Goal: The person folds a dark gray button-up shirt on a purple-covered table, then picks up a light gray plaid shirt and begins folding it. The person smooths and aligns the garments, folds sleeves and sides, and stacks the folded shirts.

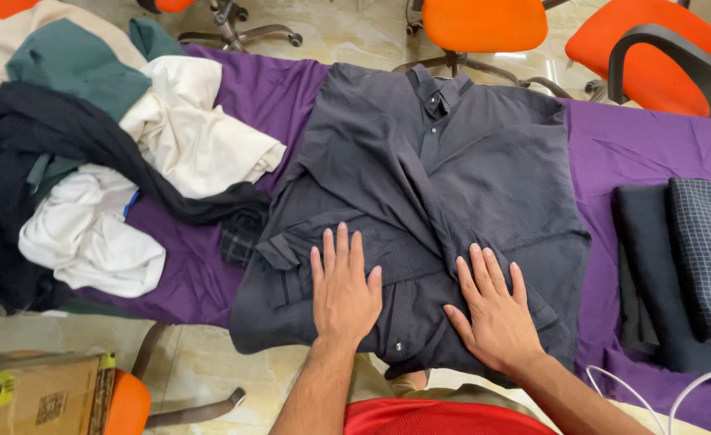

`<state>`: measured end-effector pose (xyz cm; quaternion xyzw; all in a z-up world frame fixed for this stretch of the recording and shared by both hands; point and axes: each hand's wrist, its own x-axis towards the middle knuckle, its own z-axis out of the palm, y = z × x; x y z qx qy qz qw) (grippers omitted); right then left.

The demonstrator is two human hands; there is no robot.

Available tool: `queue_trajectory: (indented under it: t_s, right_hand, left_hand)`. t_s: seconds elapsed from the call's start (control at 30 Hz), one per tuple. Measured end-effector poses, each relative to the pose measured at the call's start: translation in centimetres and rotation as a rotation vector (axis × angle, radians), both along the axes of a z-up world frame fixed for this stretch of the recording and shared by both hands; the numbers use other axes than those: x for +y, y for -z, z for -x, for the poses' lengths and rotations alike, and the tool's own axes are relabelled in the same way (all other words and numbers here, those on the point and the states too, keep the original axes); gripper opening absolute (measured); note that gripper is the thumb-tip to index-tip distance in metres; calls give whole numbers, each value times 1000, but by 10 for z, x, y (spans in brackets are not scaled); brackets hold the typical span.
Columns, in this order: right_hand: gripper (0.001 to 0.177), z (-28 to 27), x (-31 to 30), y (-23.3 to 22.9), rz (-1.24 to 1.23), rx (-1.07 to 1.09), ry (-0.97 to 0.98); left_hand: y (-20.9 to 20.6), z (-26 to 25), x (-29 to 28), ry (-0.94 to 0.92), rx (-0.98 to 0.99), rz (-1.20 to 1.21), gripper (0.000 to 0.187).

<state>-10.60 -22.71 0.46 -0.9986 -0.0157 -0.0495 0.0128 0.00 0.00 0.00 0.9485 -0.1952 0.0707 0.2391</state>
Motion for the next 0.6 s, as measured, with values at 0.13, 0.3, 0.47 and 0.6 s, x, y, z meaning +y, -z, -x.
queue_trajectory:
  t_s: [0.13, 0.3, 0.47, 0.6]
  right_hand:
    - [76, 17, -8, -2, -4, -8, -60]
    - [74, 37, -3, -1, -39, -40, -69]
    - [65, 61, -7, 8, -211, -150, 245]
    - [78, 67, -19, 17, -277, -236, 344]
  left_hand:
    - [9, 37, 20, -51, -32, -23, 69]
    - [14, 58, 45, -229, -23, 43, 69]
    - [15, 57, 81, -486, 125, 83, 75]
    - [9, 43, 107, -500, 207, 68, 78]
